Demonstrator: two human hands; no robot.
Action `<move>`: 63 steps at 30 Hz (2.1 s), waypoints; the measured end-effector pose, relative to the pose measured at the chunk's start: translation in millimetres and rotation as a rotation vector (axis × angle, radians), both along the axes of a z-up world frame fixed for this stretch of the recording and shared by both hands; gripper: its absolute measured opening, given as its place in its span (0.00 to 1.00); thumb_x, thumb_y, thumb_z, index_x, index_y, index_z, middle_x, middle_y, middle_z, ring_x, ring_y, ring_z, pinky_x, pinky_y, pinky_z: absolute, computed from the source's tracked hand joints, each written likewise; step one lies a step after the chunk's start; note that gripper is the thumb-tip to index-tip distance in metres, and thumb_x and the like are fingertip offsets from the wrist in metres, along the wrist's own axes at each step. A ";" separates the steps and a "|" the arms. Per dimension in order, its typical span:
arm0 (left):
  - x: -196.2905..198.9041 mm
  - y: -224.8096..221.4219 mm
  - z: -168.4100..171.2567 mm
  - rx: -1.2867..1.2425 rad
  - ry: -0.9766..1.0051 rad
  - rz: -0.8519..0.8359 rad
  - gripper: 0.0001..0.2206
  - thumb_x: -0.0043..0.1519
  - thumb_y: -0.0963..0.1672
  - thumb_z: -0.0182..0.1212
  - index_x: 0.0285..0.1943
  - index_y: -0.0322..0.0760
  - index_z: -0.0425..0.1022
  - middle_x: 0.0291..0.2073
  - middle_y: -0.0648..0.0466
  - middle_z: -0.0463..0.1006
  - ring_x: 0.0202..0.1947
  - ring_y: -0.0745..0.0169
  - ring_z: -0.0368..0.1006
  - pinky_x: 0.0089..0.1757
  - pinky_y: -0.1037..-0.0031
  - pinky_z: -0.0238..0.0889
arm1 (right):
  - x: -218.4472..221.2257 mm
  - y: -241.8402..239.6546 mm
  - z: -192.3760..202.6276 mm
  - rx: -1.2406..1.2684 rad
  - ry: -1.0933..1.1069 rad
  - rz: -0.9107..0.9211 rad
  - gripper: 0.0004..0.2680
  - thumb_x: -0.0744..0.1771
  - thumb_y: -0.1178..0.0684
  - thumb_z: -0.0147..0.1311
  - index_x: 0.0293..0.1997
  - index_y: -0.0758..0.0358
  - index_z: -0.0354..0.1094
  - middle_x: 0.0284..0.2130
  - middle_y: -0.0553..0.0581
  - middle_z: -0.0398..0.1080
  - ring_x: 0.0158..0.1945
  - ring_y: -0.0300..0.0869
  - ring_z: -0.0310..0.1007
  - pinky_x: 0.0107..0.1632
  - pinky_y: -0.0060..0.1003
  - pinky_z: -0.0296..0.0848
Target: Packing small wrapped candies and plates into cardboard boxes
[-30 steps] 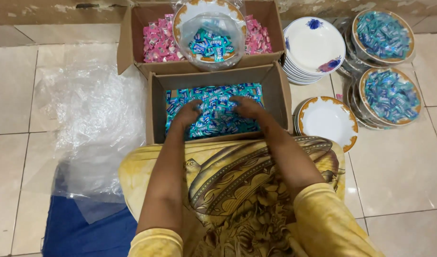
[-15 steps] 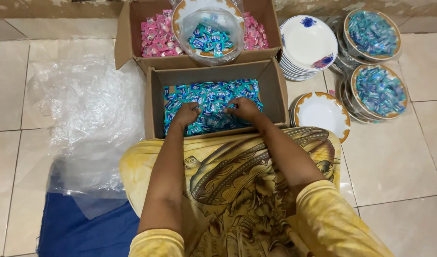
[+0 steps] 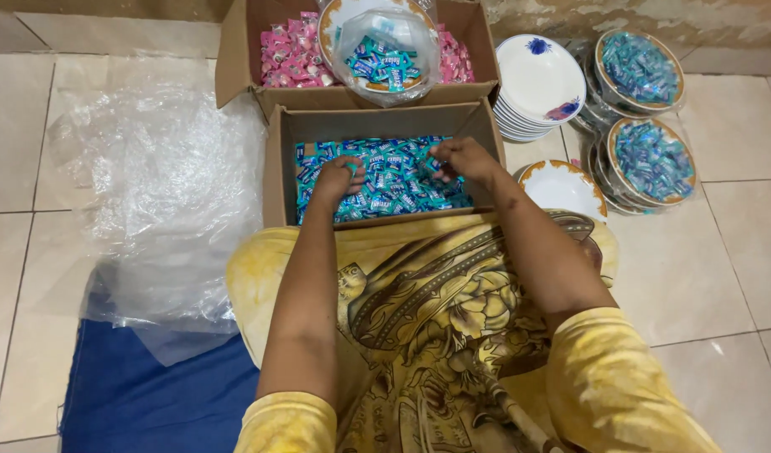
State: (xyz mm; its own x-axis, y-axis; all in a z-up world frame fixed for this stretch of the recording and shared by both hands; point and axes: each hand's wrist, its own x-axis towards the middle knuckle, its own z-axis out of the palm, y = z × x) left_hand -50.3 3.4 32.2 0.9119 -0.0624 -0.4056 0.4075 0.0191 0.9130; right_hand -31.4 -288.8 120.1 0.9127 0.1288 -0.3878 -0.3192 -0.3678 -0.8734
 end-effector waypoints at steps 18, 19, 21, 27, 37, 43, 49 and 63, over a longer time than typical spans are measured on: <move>-36.4 -13.2 127.6 -0.567 0.097 0.350 0.17 0.68 0.50 0.49 0.56 0.38 0.75 0.43 0.45 0.82 0.40 0.51 0.80 0.44 0.60 0.76 | -41.3 91.3 164.9 0.494 -0.081 -0.122 0.07 0.71 0.57 0.46 0.51 0.64 0.70 0.46 0.65 0.74 0.39 0.55 0.84 0.40 0.41 0.89; -40.5 -12.0 128.6 -0.561 0.097 0.352 0.17 0.68 0.50 0.49 0.56 0.38 0.75 0.43 0.45 0.82 0.40 0.51 0.80 0.44 0.60 0.76 | -47.6 94.5 167.7 0.500 -0.080 -0.122 0.07 0.71 0.57 0.46 0.51 0.64 0.70 0.46 0.65 0.74 0.39 0.55 0.84 0.40 0.41 0.89; -41.0 -9.3 135.8 -0.534 0.086 0.318 0.16 0.66 0.51 0.49 0.54 0.42 0.76 0.46 0.46 0.83 0.46 0.50 0.81 0.42 0.63 0.77 | -52.8 102.0 179.6 0.614 -0.059 -0.153 0.07 0.70 0.60 0.46 0.51 0.67 0.70 0.40 0.73 0.78 0.38 0.56 0.84 0.39 0.42 0.88; -36.3 -12.6 117.3 -0.587 0.123 0.455 0.17 0.64 0.44 0.53 0.62 0.37 0.71 0.46 0.38 0.79 0.46 0.41 0.79 0.46 0.58 0.77 | -55.8 93.3 172.1 0.609 0.013 -0.187 0.08 0.71 0.59 0.46 0.55 0.71 0.66 0.41 0.71 0.75 0.37 0.54 0.81 0.38 0.39 0.86; 39.7 -8.6 -54.1 0.025 0.216 0.095 0.14 0.67 0.44 0.45 0.54 0.42 0.77 0.33 0.46 0.81 0.29 0.55 0.81 0.37 0.60 0.83 | 18.0 44.7 -21.2 -0.103 0.241 0.214 0.09 0.66 0.61 0.48 0.45 0.72 0.76 0.33 0.70 0.76 0.29 0.53 0.81 0.31 0.46 0.86; 46.1 -5.6 -50.3 0.759 -0.082 -0.289 0.12 0.64 0.50 0.51 0.50 0.55 0.79 0.45 0.44 0.81 0.54 0.36 0.75 0.55 0.52 0.69 | 54.5 46.6 -81.3 -0.417 0.090 0.384 0.12 0.68 0.53 0.43 0.41 0.58 0.80 0.28 0.57 0.79 0.34 0.46 0.80 0.35 0.42 0.83; 34.3 -23.6 -65.5 0.983 -0.127 -0.458 0.16 0.65 0.48 0.55 0.61 0.57 0.78 0.54 0.37 0.73 0.57 0.31 0.71 0.54 0.49 0.70 | 46.0 43.3 -141.5 -0.705 -0.167 0.706 0.14 0.67 0.45 0.50 0.42 0.63 0.80 0.37 0.70 0.78 0.46 0.65 0.78 0.49 0.57 0.77; 18.5 -36.0 29.6 -0.057 0.205 -0.024 0.12 0.62 0.39 0.62 0.52 0.22 0.72 0.52 0.35 0.75 0.55 0.41 0.73 0.49 0.55 0.77 | 21.7 45.1 -53.0 0.145 0.346 0.130 0.07 0.63 0.53 0.61 0.36 0.63 0.68 0.32 0.54 0.62 0.37 0.46 0.72 0.38 0.37 0.81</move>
State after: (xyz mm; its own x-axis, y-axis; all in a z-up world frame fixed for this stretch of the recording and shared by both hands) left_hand -31.8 -32.6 61.8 0.8088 -0.1115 -0.5775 0.5853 0.0566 0.8088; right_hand -9.8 -243.7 67.1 0.7035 0.3103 -0.6393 -0.5630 -0.3055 -0.7679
